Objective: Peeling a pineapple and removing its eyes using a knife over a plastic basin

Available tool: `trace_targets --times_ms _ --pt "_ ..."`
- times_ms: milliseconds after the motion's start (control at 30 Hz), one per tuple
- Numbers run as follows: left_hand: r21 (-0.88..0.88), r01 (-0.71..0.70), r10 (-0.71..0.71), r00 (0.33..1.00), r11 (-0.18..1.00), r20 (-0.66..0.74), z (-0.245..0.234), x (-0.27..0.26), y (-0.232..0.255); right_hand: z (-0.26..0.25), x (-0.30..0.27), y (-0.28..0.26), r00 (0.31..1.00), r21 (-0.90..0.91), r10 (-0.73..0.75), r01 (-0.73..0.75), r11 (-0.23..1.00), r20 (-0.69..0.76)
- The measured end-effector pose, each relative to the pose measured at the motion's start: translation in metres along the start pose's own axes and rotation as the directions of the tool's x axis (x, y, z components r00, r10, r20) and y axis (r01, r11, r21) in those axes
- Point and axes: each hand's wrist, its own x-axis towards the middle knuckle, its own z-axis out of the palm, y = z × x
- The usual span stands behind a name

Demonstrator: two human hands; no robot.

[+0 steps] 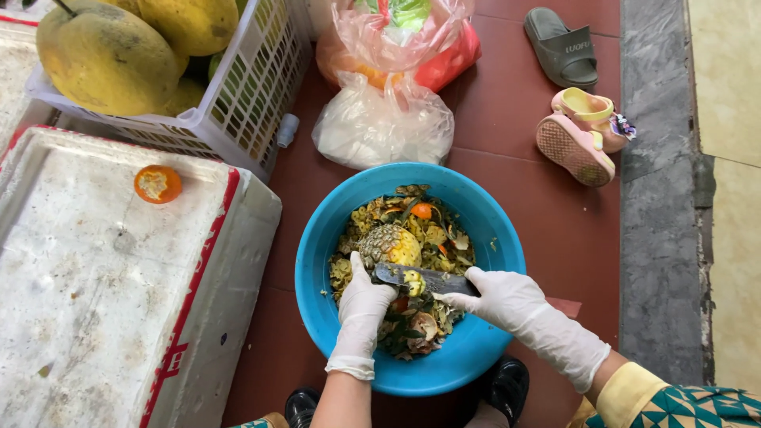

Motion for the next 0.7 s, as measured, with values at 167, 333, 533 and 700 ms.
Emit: trace_targets --times_ms 167,333,533,700 --pt "-0.015 0.007 -0.007 1.000 1.000 -0.008 -0.003 -0.005 0.002 -0.004 0.007 -0.005 0.999 -0.023 -0.051 0.051 0.998 0.015" --pt "-0.063 0.007 -0.008 1.000 0.998 -0.021 -0.009 -0.027 0.011 -0.023 0.009 -0.028 0.996 -0.004 -0.048 0.049 0.999 0.079" --pt "-0.041 0.007 -0.009 0.999 0.999 -0.050 0.005 -0.017 0.000 -0.012 0.055 -0.052 0.997 0.055 -0.062 0.060 0.997 0.038" --pt "-0.054 0.002 -0.004 0.999 0.999 -0.048 0.004 -0.023 -0.002 -0.013 0.061 -0.057 0.996 0.157 -0.065 0.055 0.986 0.056"
